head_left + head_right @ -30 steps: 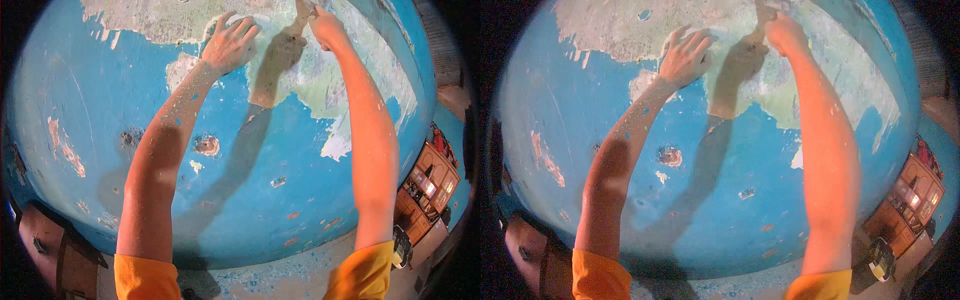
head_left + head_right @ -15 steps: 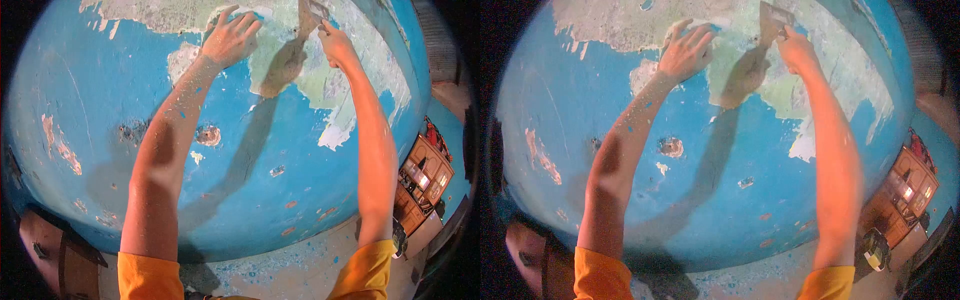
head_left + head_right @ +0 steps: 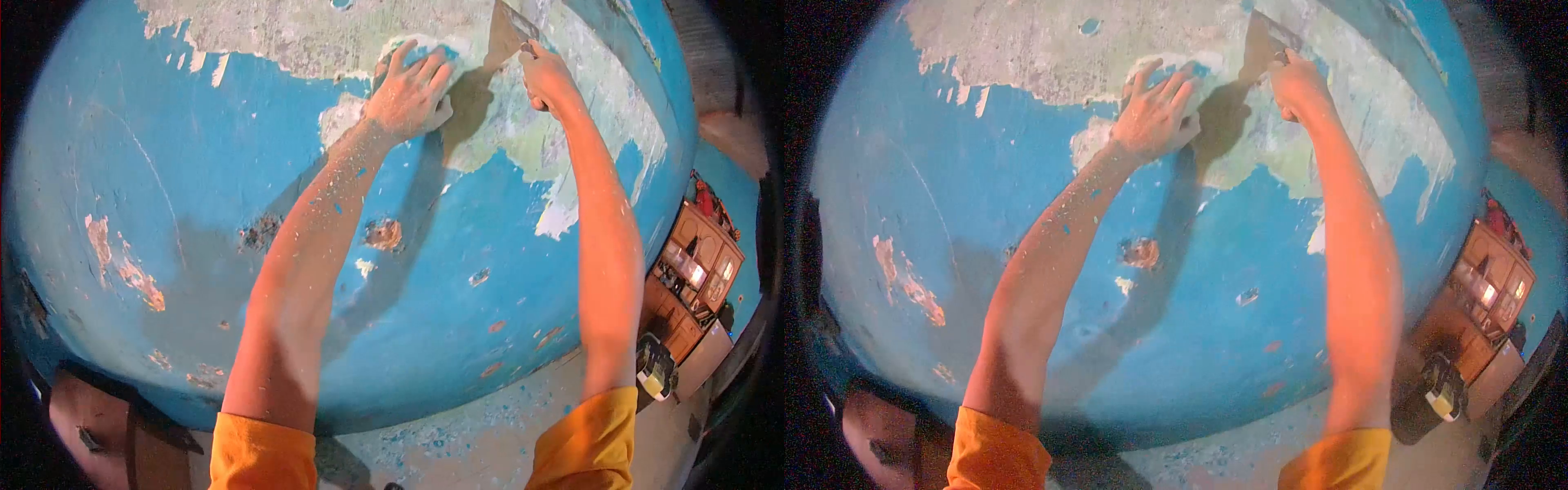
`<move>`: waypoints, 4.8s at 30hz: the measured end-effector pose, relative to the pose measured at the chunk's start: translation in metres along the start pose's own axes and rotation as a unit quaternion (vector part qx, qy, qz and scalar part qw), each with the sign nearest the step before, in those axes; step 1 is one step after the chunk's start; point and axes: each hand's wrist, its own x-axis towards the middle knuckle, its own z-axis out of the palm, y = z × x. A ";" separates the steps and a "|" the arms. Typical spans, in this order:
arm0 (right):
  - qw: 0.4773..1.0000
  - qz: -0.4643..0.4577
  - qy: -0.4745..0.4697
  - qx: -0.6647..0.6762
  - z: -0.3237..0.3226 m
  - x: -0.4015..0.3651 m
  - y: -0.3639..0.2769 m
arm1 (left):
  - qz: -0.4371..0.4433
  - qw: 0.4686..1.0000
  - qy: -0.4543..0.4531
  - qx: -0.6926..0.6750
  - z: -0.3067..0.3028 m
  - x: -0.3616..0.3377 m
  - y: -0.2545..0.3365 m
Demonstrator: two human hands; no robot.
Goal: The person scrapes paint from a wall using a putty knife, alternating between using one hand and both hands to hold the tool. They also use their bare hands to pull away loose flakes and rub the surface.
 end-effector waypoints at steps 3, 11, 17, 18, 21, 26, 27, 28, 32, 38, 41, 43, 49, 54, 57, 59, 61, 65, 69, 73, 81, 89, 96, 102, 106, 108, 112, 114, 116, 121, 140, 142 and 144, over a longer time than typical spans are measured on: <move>1.000 0.017 -0.018 -0.005 0.002 -0.020 0.010 | -0.010 1.000 -0.019 -0.001 -0.008 -0.003 0.005; 0.990 -0.072 0.005 0.124 0.043 -0.039 -0.005 | -0.520 0.702 -0.068 -0.482 -0.011 0.078 0.034; 0.972 -0.048 -0.059 0.221 0.063 -0.109 -0.023 | -0.463 0.791 -0.170 -0.362 -0.022 0.078 0.031; 0.963 -0.085 -0.105 0.235 0.059 -0.110 -0.024 | -0.471 0.775 -0.210 -0.366 -0.034 0.076 0.015; 0.980 -0.138 -0.047 0.137 0.058 -0.080 -0.010 | -0.539 0.703 -0.210 -0.413 -0.060 0.057 -0.031; 0.967 -0.093 0.227 -0.067 0.084 -0.031 -0.023 | -0.237 0.972 -0.001 0.001 -0.064 0.012 -0.104; 0.966 -0.091 0.231 -0.068 0.097 -0.015 -0.022 | -0.241 0.956 -0.163 -0.026 -0.107 0.036 -0.084; 0.953 -0.080 0.269 -0.114 0.111 -0.001 -0.021 | -0.240 0.915 -0.321 -0.051 -0.134 0.052 -0.073; 0.952 -0.097 0.256 -0.138 0.137 0.008 -0.009 | -0.197 0.920 -0.339 -0.008 -0.127 0.053 -0.094; 0.896 -0.226 0.375 -0.075 0.157 0.007 0.015 | -0.145 0.895 -0.418 0.062 -0.146 0.046 -0.102; 0.880 -0.244 0.406 -0.030 0.158 0.004 0.014 | -0.115 0.903 -0.411 0.051 -0.167 0.021 -0.134; 0.873 -0.212 0.430 -0.091 0.156 0.000 0.013 | -0.017 0.924 -0.372 0.087 -0.179 -0.001 -0.157; 0.900 -0.196 0.380 -0.089 0.155 -0.004 0.015 | -0.095 0.901 -0.421 0.053 -0.175 -0.002 -0.136; 0.896 -0.202 0.387 -0.078 0.161 0.008 0.011 | -0.128 0.928 -0.350 0.006 -0.163 -0.007 -0.130; 0.865 -0.254 0.393 -0.180 0.159 0.006 0.017 | 0.024 0.964 -0.239 -0.112 -0.085 0.032 -0.151; 0.870 -0.264 0.386 -0.153 0.157 0.011 0.022 | -0.200 0.920 -0.338 0.000 -0.091 0.043 -0.114; 0.870 -0.261 0.409 -0.090 0.158 0.009 0.021 | -0.148 0.927 -0.345 -0.011 -0.125 0.022 -0.100; 0.858 -0.218 0.465 -0.008 0.160 0.010 0.017 | -0.063 0.953 -0.296 -0.035 -0.123 -0.006 -0.110; 0.865 -0.222 0.450 0.012 0.159 0.021 0.025 | -0.132 0.944 -0.302 0.018 -0.103 0.034 -0.069; 0.883 -0.272 0.370 -0.095 0.115 -0.013 0.052 | -0.038 0.926 -0.376 -0.007 -0.134 -0.012 -0.079; 0.863 -0.311 0.390 -0.076 0.122 -0.003 0.099 | -0.036 0.878 -0.474 0.052 -0.075 0.057 -0.058; 0.856 -0.295 0.424 -0.030 0.123 0.000 0.110 | 0.024 0.911 -0.411 0.011 -0.161 -0.001 -0.071; 0.856 -0.300 0.420 -0.033 0.122 0.002 0.112 | -0.076 0.842 -0.531 -0.054 -0.083 0.068 -0.018; 0.850 -0.316 0.419 -0.042 0.121 -0.004 0.115 | -0.083 0.797 -0.596 0.052 -0.116 0.063 -0.026; 0.865 -0.309 0.395 -0.013 0.124 -0.003 0.117 | -0.033 0.869 -0.490 0.054 -0.077 0.053 -0.048; 0.858 -0.307 0.410 -0.041 0.120 0.003 0.117 | -0.058 0.848 -0.519 0.084 -0.066 0.074 -0.026; 0.860 -0.328 0.390 -0.032 0.122 -0.002 0.120 | 0.018 0.887 -0.461 0.021 -0.126 0.026 -0.065; 0.864 -0.315 0.393 -0.022 0.121 -0.003 0.118 | 0.125 0.932 -0.340 0.013 -0.119 -0.003 -0.083; 0.863 -0.310 0.398 -0.033 0.117 -0.006 0.116 | 0.101 0.935 -0.338 0.034 -0.123 -0.004 -0.080; 0.847 -0.311 0.429 -0.047 0.123 0.003 0.118 | -0.061 0.829 -0.555 -0.032 -0.088 0.071 -0.027; 0.862 -0.302 0.404 0.049 0.119 -0.012 0.116 | -0.015 0.905 -0.426 -0.001 -0.149 -0.024 -0.035; 0.837 -0.357 0.414 0.019 0.119 -0.001 0.122 | -0.053 0.885 -0.461 0.043 -0.159 -0.033 -0.026; 0.839 -0.355 0.413 0.007 0.116 0.002 0.120 | -0.097 0.861 -0.490 0.090 -0.153 -0.027 -0.023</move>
